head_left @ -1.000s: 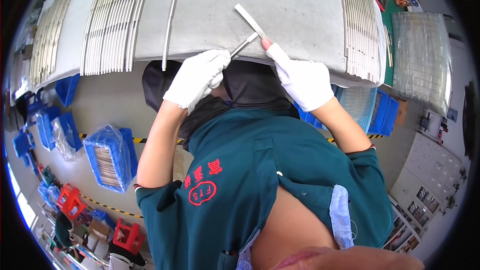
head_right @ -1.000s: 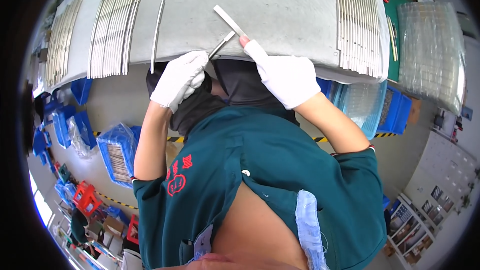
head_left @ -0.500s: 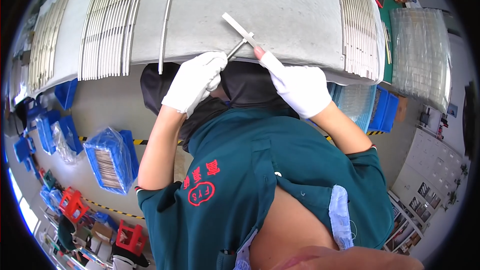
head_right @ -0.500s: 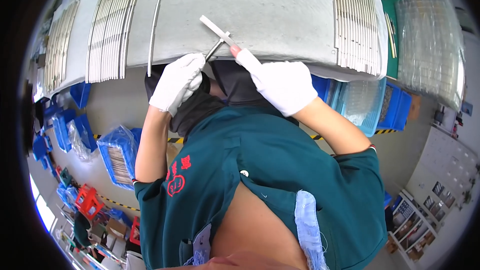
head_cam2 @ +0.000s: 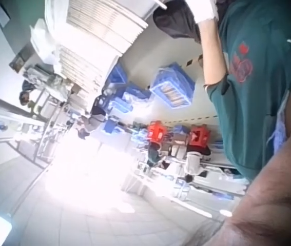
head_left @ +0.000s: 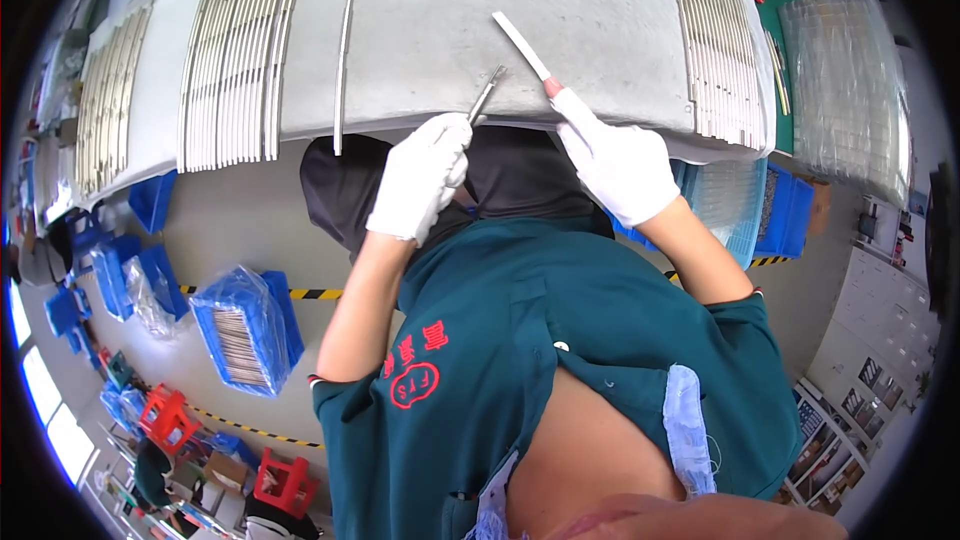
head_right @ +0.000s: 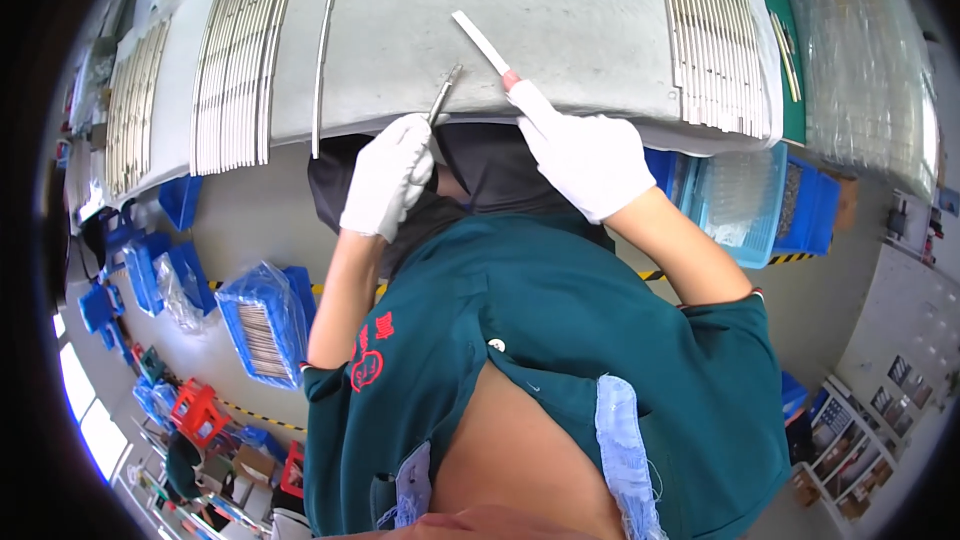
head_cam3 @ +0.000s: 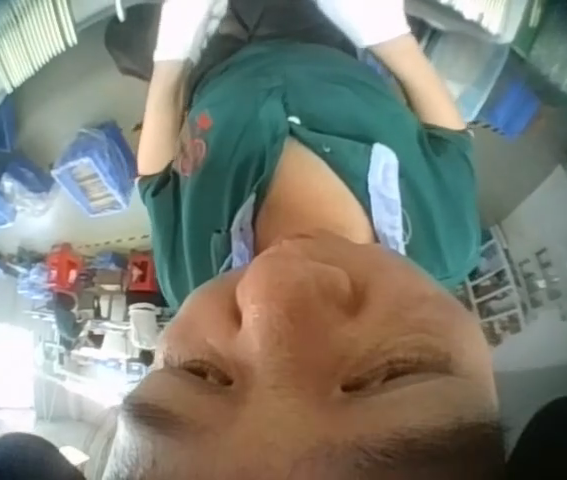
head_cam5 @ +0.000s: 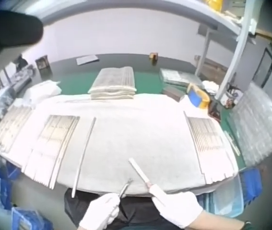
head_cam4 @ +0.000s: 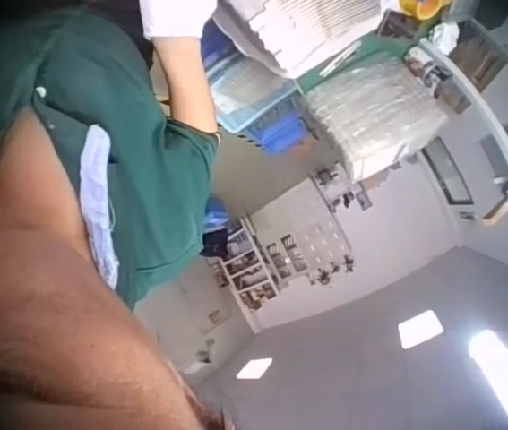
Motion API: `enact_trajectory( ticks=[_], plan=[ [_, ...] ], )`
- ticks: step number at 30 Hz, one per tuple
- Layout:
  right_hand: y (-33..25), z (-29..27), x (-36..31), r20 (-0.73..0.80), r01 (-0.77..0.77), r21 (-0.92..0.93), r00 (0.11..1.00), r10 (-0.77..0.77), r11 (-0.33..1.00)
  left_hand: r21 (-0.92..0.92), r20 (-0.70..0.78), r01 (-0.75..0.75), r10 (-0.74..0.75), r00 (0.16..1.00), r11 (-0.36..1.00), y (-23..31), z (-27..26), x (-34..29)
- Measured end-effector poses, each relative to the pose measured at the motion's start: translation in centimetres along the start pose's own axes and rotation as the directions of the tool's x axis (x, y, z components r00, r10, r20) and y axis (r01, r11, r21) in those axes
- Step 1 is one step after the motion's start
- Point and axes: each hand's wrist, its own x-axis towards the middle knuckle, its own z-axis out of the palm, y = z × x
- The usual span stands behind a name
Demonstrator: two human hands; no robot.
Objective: Cleaning and inspecting thin metal rods using a wiping tool and a white cleaning strip on an assembly line.
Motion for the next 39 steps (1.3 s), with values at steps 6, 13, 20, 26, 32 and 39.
enact_trajectory(
  ticks=[6, 13, 20, 26, 32, 39],
  plan=[
    [0.1, 1.1, -0.9, 0.098, 0.017, 0.071, 0.995, -0.024, 0.997, -0.091, -0.029, -0.039, 0.036, 0.999, 0.995, -1.9, 1.5, 0.0],
    [-1.3, 0.6, -0.9, 0.011, 0.129, 0.097, 0.991, -0.131, 0.987, -0.144, -0.087, -0.057, 0.045, 0.995, 0.988, -2.1, 2.0, -0.1],
    [-2.2, 0.6, 0.3, 0.058, 0.092, 0.046, 0.994, -0.094, 0.995, -0.16, -0.096, -0.079, 0.064, 0.993, 0.984, -1.9, 2.4, -0.5],
    [-1.7, 0.8, 0.2, 0.05, 0.136, 0.03, 0.989, -0.137, 0.99, -0.206, -0.102, -0.064, 0.043, 0.994, 0.976, -2.0, 2.5, -0.5],
    [-1.8, -0.9, -0.3, 0.168, 0.089, 0.064, 0.981, -0.099, 0.994, -0.204, -0.138, -0.052, 0.024, 0.99, 0.978, -2.0, 2.6, -0.5],
    [-1.1, 0.3, 1.4, -0.031, 0.104, 0.155, 0.994, -0.101, 0.982, -0.181, -0.128, -0.082, 0.059, 0.99, 0.98, -2.2, 2.5, -0.4]
  ],
)
